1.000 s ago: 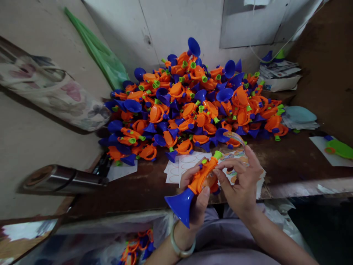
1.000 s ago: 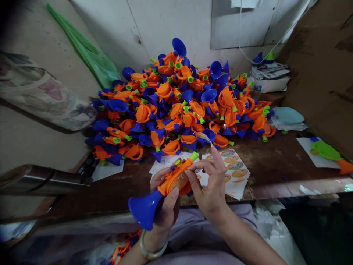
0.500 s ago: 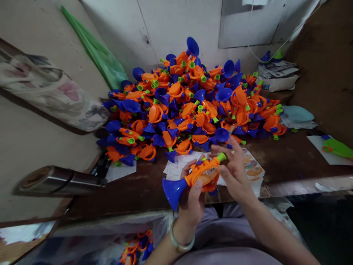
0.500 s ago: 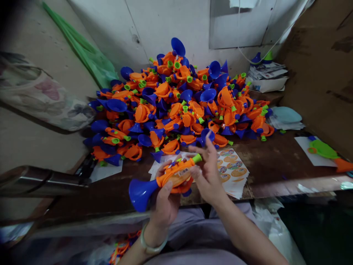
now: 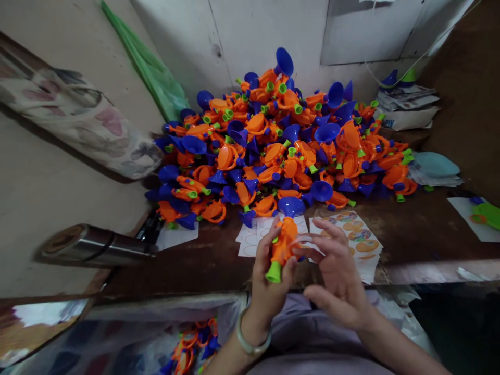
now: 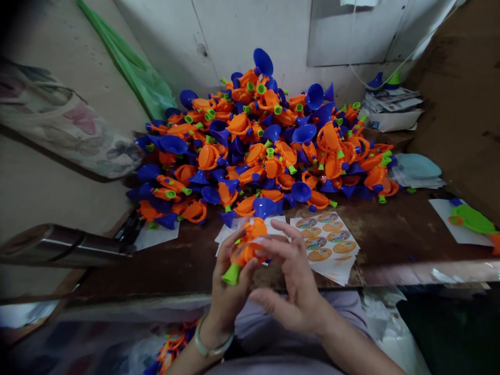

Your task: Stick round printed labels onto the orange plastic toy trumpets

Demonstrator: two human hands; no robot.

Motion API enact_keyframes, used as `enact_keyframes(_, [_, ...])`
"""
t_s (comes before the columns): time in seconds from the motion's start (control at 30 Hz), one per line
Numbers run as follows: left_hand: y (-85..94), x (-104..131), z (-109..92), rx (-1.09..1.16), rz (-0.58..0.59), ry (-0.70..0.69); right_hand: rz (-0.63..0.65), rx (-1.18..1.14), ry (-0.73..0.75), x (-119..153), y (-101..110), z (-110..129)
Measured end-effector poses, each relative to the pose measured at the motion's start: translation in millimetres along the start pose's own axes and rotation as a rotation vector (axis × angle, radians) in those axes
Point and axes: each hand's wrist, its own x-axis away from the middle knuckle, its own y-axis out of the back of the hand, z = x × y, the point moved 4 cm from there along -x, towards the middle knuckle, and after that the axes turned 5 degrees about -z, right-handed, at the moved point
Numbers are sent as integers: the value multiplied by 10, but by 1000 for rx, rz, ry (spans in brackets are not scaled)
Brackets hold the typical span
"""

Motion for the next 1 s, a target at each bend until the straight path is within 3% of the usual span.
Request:
enact_keyframes(0.1, [-2,-28,2,159,4,141,-127,-186,-118,-141,105,-26])
enact_keyframes(0.17, [-29,-21,-19,250,24,181,-187,-187,-190,-222,136,-66])
enact_keyframes(0.4, [-107,-2,-150,343,155,139,-244,-217,-311,-259,69,-98])
enact_keyframes(0.63, [-166,-17,-175,296,178,97,-283,-116,-249,-261,77,-67])
enact_keyframes(1.0, [-140,-24,-162,120,81,96,-260,-28,-169,-238,58,-55])
